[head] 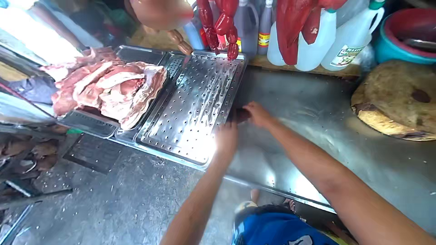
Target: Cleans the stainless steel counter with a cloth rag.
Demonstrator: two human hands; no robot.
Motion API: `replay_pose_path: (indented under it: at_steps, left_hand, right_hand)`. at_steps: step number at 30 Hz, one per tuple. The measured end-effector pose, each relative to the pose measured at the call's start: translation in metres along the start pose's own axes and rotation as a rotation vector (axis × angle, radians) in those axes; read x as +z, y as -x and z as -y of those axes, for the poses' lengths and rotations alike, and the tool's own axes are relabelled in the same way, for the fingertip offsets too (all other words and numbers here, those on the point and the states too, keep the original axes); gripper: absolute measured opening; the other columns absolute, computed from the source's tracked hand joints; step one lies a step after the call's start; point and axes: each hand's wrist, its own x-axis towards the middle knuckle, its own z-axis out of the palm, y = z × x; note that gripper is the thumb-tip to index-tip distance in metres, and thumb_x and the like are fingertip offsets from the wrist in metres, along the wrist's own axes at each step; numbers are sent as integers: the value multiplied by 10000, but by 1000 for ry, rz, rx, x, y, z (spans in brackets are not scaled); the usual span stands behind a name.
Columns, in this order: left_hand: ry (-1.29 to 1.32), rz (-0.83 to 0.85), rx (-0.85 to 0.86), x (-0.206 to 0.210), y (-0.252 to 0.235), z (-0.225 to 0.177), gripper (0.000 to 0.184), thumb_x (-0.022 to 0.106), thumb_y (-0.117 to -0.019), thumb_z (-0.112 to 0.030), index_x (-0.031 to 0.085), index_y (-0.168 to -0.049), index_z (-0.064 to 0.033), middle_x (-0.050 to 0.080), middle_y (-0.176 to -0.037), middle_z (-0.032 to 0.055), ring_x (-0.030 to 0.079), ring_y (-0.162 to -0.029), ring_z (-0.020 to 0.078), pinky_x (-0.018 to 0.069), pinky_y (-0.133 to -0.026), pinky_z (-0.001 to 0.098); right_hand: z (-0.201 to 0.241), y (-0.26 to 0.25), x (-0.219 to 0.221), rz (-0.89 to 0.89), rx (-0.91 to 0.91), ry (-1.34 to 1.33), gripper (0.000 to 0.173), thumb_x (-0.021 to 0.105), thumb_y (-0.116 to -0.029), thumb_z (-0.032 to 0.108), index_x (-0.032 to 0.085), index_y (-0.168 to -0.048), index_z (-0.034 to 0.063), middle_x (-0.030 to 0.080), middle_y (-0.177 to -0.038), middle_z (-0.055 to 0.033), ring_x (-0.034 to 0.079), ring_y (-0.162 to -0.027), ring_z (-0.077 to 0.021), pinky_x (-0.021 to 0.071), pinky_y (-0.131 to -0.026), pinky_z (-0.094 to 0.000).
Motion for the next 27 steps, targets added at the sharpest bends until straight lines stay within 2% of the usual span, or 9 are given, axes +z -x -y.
replay_pose_path:
  at_steps: [3, 6, 10, 13, 15, 19, 22, 25, 27]
  left_hand:
    - [62, 223, -58, 35, 21, -7, 596, 608, -948, -172, 465, -1520, -84, 483, -1522, 223, 489, -1375, 414, 439, -1068, 582]
    - [197, 248, -182, 57, 23, 3, 715, 624, -988, -340, 342, -1600, -99, 469, -1552, 205, 554, -1332, 406, 494, -1039, 577]
    - [213, 246, -208, 79, 19, 6, 569, 638, -985, -360, 532, -1466, -75, 459, -1569, 172, 522, -1369, 380, 469, -1072, 571]
    - [214, 117, -100, 88, 9, 0, 338, 655, -957, -255, 687, -1253, -94, 573, -1443, 145, 549, -1327, 332, 452, -1078, 531]
    - [300, -32, -30, 84, -5, -8, 274, 674, -919, -174, 721, -1166, -67, 625, -1347, 169, 598, -1251, 350, 503, -1023, 528]
    - [491, -139, 58, 49, -48, -44, 247, 627, -938, -112, 709, -1154, -26, 667, -1204, 190, 668, -1099, 345, 563, -930, 513]
    - [561, -199, 218, 28, -84, -87, 226, 660, -918, -84, 701, -1129, -15, 666, -1176, 199, 665, -1079, 365, 560, -921, 542]
    - [462, -179, 440, 31, -109, -135, 200, 631, -923, -46, 712, -1106, -56, 685, -1194, 151, 640, -1154, 345, 531, -986, 529]
    - [264, -11, 499, 40, -116, -164, 243, 629, -924, -81, 710, -1152, -95, 673, -1252, 126, 603, -1220, 341, 492, -1023, 541]
  right_hand:
    - [9, -13, 36, 151, -14, 131, 667, 721, -887, 99, 537, -1490, 317, 468, -1546, -159, 454, -1375, -458, 430, -1031, -699]
    - [3, -10, 40, 148, -17, 192, 439, 630, -963, 70, 639, -1373, 227, 577, -1414, -171, 533, -1306, -412, 431, -1066, -635]
    - [-28, 12, 20, 167, -7, 220, 253, 659, -966, 121, 693, -1217, 125, 658, -1275, -163, 610, -1212, -370, 456, -1027, -614]
    - [-54, 32, -7, 42, 58, 148, 176, 683, -965, 173, 713, -1132, 127, 689, -1189, -133, 657, -1121, -341, 500, -966, -608]
    - [-71, 43, -40, -87, 127, 113, 151, 679, -971, 165, 716, -1110, 121, 682, -1184, -136, 675, -1075, -345, 547, -907, -598]
    - [-118, 71, -117, -348, 268, 137, 165, 668, -953, 107, 711, -1111, 88, 664, -1172, -179, 676, -1051, -373, 565, -885, -594]
    - [-151, 99, -173, -473, 399, 198, 215, 669, -949, 81, 691, -1162, 59, 630, -1263, -221, 661, -1091, -420, 550, -916, -627]
    - [-189, 133, -198, -409, 562, 303, 231, 677, -931, 63, 671, -1162, 55, 598, -1290, -251, 644, -1099, -469, 541, -881, -676]
    - [-214, 154, -194, -249, 702, 347, 300, 714, -909, 84, 676, -1206, 62, 578, -1321, -293, 629, -1109, -520, 521, -872, -723]
